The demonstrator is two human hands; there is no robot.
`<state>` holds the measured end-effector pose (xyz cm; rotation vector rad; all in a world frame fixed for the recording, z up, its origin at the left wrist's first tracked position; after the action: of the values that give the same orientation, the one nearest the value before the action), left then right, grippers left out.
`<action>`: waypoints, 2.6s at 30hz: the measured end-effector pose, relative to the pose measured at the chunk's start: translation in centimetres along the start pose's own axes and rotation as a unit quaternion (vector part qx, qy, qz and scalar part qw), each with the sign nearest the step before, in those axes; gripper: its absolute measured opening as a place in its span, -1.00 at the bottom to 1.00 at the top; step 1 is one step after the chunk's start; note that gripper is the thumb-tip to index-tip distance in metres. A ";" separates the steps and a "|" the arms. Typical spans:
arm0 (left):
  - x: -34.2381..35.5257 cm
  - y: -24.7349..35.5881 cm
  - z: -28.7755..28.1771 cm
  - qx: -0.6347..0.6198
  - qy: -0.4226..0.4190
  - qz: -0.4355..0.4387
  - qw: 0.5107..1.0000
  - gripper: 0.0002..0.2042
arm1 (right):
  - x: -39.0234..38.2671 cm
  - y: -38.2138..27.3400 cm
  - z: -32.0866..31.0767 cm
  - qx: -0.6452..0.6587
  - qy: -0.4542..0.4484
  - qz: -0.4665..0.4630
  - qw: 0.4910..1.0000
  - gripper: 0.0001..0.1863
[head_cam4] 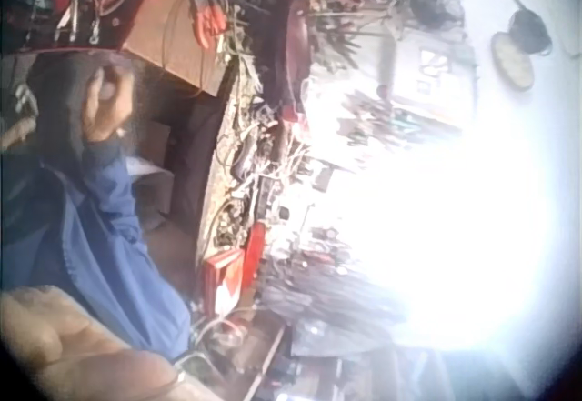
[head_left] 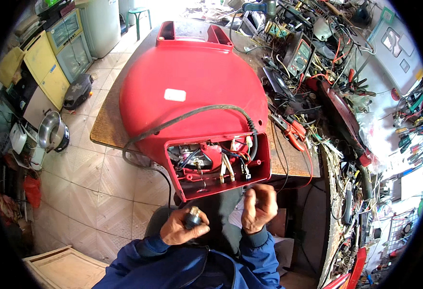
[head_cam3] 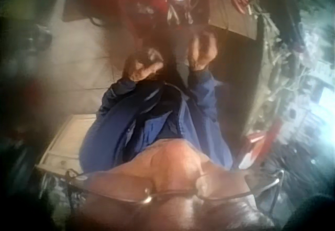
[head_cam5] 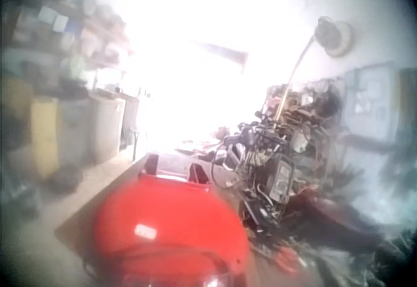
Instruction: The person repairs a red electric appliance by manipulating internal wires and components. They use a screwdriver to adjust connections inside the open casing and a multimeter to test electrical continuity. Finally, they place a glass lid onto the appliance base.
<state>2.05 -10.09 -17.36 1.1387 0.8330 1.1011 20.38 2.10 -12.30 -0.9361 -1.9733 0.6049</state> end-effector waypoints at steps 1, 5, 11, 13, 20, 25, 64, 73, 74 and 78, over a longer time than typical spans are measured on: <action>0.3 -0.3 0.5 0.052 -0.040 0.028 0.997 -0.87 | -0.4 1.5 1.1 0.061 -0.042 0.105 0.992 -0.86; 1.7 -3.0 2.2 0.017 -0.165 -0.016 0.986 -0.82 | -1.3 5.0 7.7 0.175 -0.261 0.137 0.940 -0.68; 3.3 -9.5 2.7 0.079 -0.186 -0.087 0.975 -0.74 | -0.9 7.5 15.8 0.234 -0.398 0.085 0.883 -0.91; 3.4 -10.2 2.5 0.114 -0.160 -0.088 0.976 -0.73 | -1.4 4.1 15.4 -0.266 -0.269 -0.280 0.882 -0.87; 4.0 -9.5 3.2 0.095 -0.185 -0.101 0.973 -0.67 | -0.7 5.0 13.8 0.175 -0.364 0.047 0.913 -0.71; 4.4 -8.5 3.4 0.127 -0.183 -0.097 0.970 -0.64 | -1.9 7.4 15.0 0.237 -0.343 0.069 0.906 -0.85; 4.1 -8.9 3.3 0.135 -0.163 -0.062 0.975 -0.64 | -2.3 6.6 14.5 0.249 -0.362 0.100 0.893 -0.76; 4.1 -9.6 3.1 0.150 -0.179 -0.087 0.968 -0.66 | -2.1 6.5 14.4 0.275 -0.342 0.083 0.895 -0.86; 4.1 -9.8 3.2 0.149 -0.180 -0.083 0.969 -0.66 | -2.2 6.8 14.5 0.267 -0.352 0.089 0.893 -0.86; 4.0 -9.8 3.3 0.125 -0.181 -0.092 0.971 -0.66 | -2.0 6.9 14.4 0.191 -0.354 0.061 0.914 -0.80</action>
<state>8.52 -7.57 -25.94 1.3913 0.7813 0.6189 11.55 3.73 -25.65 -0.6377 -2.2838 1.5094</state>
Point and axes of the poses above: each hand's wrist, its own x-axis towards the middle knuckle, its own z-axis out of the palm, y = z × x, the point moved 6 cm from there along x, towards the middle knuckle, and after that the axes turned 15 degrees about -y, right-handed, at the moved point
